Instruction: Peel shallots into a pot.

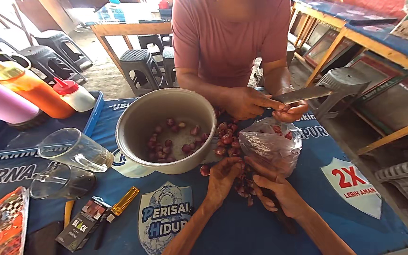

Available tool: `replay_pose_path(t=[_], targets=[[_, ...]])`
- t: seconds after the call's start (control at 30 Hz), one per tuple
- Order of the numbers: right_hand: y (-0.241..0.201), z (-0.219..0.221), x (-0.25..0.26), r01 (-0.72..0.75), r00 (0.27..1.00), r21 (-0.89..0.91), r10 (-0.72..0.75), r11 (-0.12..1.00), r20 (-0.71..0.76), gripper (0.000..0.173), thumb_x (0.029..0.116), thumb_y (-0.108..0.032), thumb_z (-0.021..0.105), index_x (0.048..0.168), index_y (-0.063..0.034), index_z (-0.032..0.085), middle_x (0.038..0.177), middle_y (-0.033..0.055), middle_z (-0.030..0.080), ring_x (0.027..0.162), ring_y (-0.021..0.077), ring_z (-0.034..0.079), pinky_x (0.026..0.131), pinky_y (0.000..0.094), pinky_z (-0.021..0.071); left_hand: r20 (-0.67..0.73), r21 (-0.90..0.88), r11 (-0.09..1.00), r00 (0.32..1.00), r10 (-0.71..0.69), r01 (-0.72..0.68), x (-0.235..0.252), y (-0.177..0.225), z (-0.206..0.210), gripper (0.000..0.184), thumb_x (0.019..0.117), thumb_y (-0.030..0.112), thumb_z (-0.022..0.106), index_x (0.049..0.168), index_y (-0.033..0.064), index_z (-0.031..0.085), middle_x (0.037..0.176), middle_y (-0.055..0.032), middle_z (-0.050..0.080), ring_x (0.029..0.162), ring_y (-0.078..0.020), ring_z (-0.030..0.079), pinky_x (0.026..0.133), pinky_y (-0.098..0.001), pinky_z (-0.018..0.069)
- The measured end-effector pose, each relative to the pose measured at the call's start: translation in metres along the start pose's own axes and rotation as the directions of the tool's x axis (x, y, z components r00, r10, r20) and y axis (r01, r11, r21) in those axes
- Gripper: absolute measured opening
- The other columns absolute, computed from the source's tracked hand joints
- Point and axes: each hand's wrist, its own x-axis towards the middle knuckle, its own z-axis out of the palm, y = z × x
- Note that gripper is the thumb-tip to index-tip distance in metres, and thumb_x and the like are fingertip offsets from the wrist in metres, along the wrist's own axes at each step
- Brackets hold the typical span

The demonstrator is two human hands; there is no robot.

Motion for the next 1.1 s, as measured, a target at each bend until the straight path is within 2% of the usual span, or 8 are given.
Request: replay_pose_path(t=[0.23, 0.5, 0.63, 0.8, 1.0, 1.1], targets=[[0.002, 0.004, 0.001, -0.024, 0.999, -0.062, 0.022, 0.998, -0.037, 0.056, 0.1043, -0.013, 0.047, 0.159, -0.0147, 0.036, 0.069, -0.0009, 0.058, 0.041, 0.0050, 0.047, 0.036, 0.0184, 0.0421, -0.044, 0.003, 0.999, 0.998, 0.047, -0.047, -0.001, -0.004, 0.002, 0.013, 0.0931, 0.000, 0.066, 0.106, -0.0044, 0.068, 0.091, -0.0034, 0.073, 0.081, -0.0078, 0.070, 0.077, -0.0245, 0.0596], [0.006, 0.010, 0.004, -0.006, 0.990, -0.046, 0.000, 0.999, -0.138, 0.050, 0.1056, -0.013, 0.047, 0.155, -0.0090, 0.044, 0.066, -0.0004, 0.057, 0.040, 0.0055, 0.047, 0.035, 0.0193, 0.0423, -0.064, 0.041, 0.994, 0.993, 0.101, -0.098, -0.003, -0.006, 0.004, 0.014, 0.0917, 0.000, 0.069, 0.104, -0.0055, 0.068, 0.091, -0.0052, 0.073, 0.080, -0.0076, 0.071, 0.077, -0.0238, 0.0602], [0.003, 0.005, 0.003, -0.061, 0.993, 0.050, 0.066, 0.997, -0.093, 0.051, 0.1063, -0.016, 0.044, 0.157, -0.0124, 0.040, 0.064, -0.0011, 0.054, 0.040, 0.0055, 0.046, 0.035, 0.0192, 0.0412, -0.046, 0.038, 0.996, 0.996, 0.080, -0.078, -0.002, -0.006, 0.004, 0.014, 0.0929, 0.000, 0.068, 0.106, -0.0054, 0.068, 0.093, -0.0054, 0.073, 0.082, -0.0081, 0.071, 0.077, -0.0241, 0.0600], [0.001, -0.007, 0.006, -0.148, 0.988, 0.273, 0.130, 0.950, 0.086, 0.053, 0.1068, -0.021, 0.037, 0.159, -0.0215, 0.031, 0.067, -0.0051, 0.050, 0.042, 0.0010, 0.044, 0.036, 0.0142, 0.0395, -0.015, 0.002, 0.998, 0.998, 0.056, -0.056, -0.001, -0.006, 0.002, 0.016, 0.0957, 0.000, 0.064, 0.111, -0.0062, 0.066, 0.096, -0.0060, 0.073, 0.084, -0.0100, 0.071, 0.080, -0.0260, 0.0605], [0.000, -0.001, 0.002, -0.069, 0.997, 0.120, 0.072, 0.990, -0.015, 0.055, 0.1053, -0.018, 0.040, 0.160, -0.0167, 0.032, 0.066, -0.0025, 0.053, 0.042, 0.0039, 0.047, 0.036, 0.0169, 0.0408, -0.035, -0.003, 0.999, 0.999, 0.032, -0.032, 0.001, -0.004, 0.002, 0.016, 0.0967, 0.000, 0.062, 0.111, -0.0066, 0.065, 0.095, -0.0063, 0.073, 0.084, -0.0108, 0.072, 0.080, -0.0272, 0.0611], [0.003, 0.000, 0.003, -0.039, 0.999, 0.043, 0.038, 0.998, 0.002, 0.057, 0.1052, -0.017, 0.042, 0.161, -0.0167, 0.030, 0.066, -0.0020, 0.054, 0.041, 0.0046, 0.048, 0.036, 0.0178, 0.0416, -0.053, 0.008, 1.000, 0.999, 0.013, -0.012, 0.001, -0.003, 0.002, 0.016, 0.0972, 0.001, 0.062, 0.111, -0.0064, 0.065, 0.097, -0.0065, 0.072, 0.085, -0.0104, 0.071, 0.081, -0.0266, 0.0602]])
